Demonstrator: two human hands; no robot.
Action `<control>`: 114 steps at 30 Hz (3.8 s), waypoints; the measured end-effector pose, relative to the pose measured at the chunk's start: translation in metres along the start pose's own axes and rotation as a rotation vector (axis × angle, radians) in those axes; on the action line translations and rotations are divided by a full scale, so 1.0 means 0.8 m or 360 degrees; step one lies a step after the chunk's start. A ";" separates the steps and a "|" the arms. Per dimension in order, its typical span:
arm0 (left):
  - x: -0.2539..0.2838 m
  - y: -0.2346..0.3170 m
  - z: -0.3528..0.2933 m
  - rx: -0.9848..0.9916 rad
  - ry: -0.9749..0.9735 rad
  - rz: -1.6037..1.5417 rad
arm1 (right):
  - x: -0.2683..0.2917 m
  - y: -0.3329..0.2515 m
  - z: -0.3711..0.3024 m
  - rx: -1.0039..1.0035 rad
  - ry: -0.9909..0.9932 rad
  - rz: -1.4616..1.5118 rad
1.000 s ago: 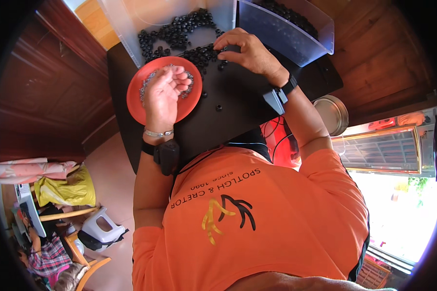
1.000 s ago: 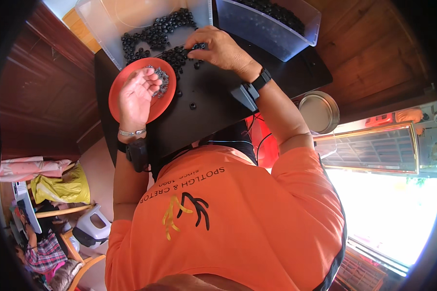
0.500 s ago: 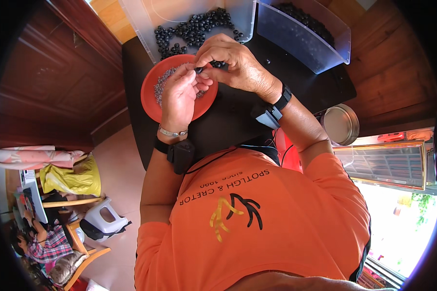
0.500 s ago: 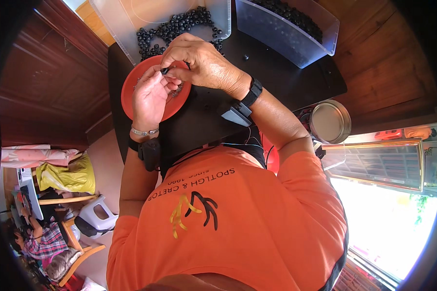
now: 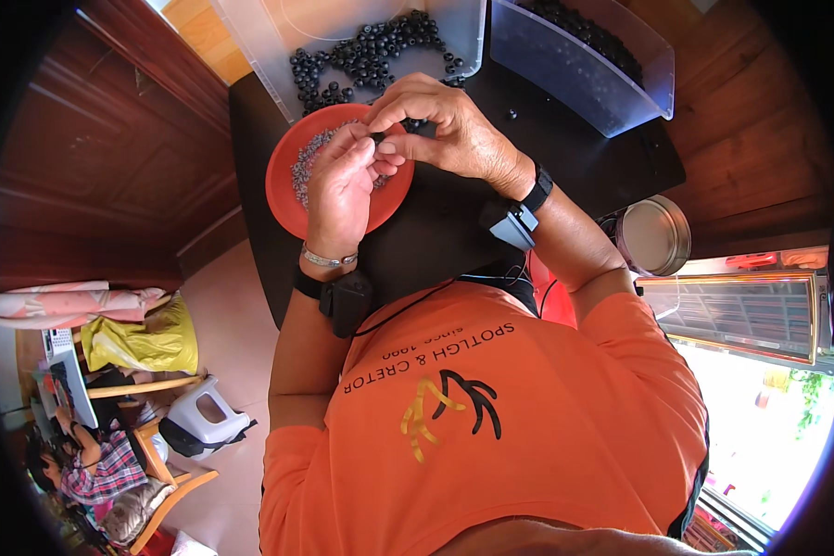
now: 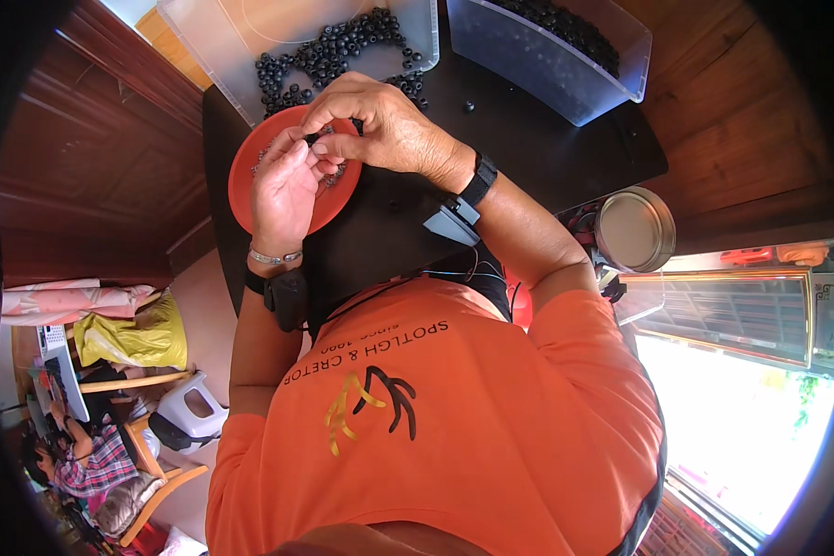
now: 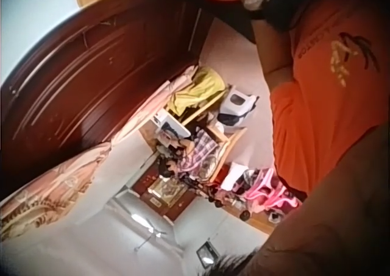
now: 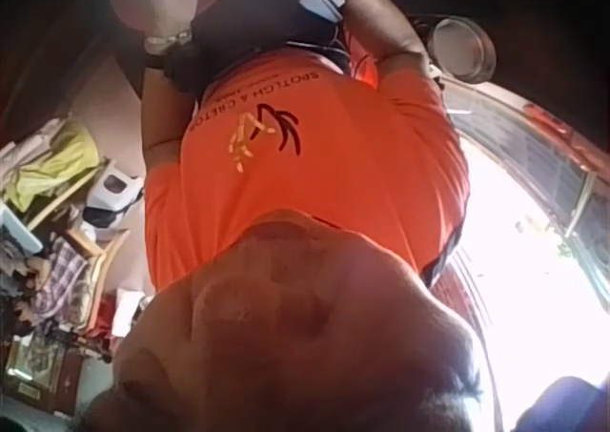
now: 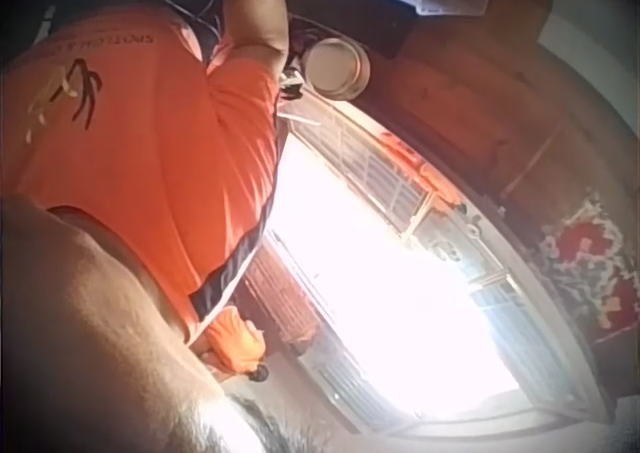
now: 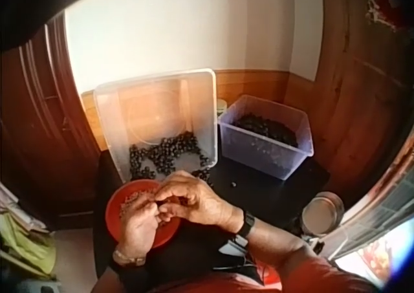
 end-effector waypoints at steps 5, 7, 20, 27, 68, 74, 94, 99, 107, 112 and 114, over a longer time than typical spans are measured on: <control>-0.001 -0.001 -0.001 0.0021 -0.0001 0.0005 | -0.002 0.007 -0.003 0.0011 0.0015 0.0140; -0.001 -0.003 0.000 0.0026 -0.0014 0.0002 | -0.006 0.009 -0.005 -0.0005 0.0032 0.0145; 0.079 0.065 -0.012 -0.0467 0.0172 -0.0291 | -0.025 0.021 0.010 -0.0289 -0.0272 -0.0283; 0.085 0.070 -0.016 -0.0532 0.0246 -0.0370 | -0.078 0.048 0.030 -0.0495 -0.0681 -0.1304; 0.079 0.031 -0.010 -0.0277 0.0375 -0.0341 | -0.068 0.098 0.023 -0.0650 -0.0096 0.1389; 0.054 -0.001 -0.006 -0.0082 0.0238 -0.0272 | -0.052 0.073 0.030 -0.0435 0.0076 0.1741; 0.039 0.005 -0.002 -0.0154 0.0247 0.0017 | -0.068 0.078 0.032 -0.0384 0.0020 0.1812; 0.032 0.005 0.002 -0.0149 0.0222 0.0104 | -0.068 0.079 0.032 -0.0447 0.0097 0.1795; 0.054 0.001 -0.001 -0.0133 0.0316 -0.0157 | -0.007 0.072 0.025 -0.0423 0.0300 0.0882; 0.068 0.003 -0.003 -0.0128 0.0379 -0.0219 | 0.089 0.060 -0.002 -0.0455 0.0426 0.0587; 0.065 0.009 -0.005 -0.0150 0.0343 -0.0188 | 0.096 0.042 -0.016 -0.0612 0.0379 0.0619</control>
Point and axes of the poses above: each hand's wrist, its own z-axis towards the middle knuckle, its own x-axis out of the back of the hand, y = z × x, the point moved 7 cm from there along z, towards the middle knuckle, and after that the axes turned 15 degrees about -y, right-handed, at the moved point
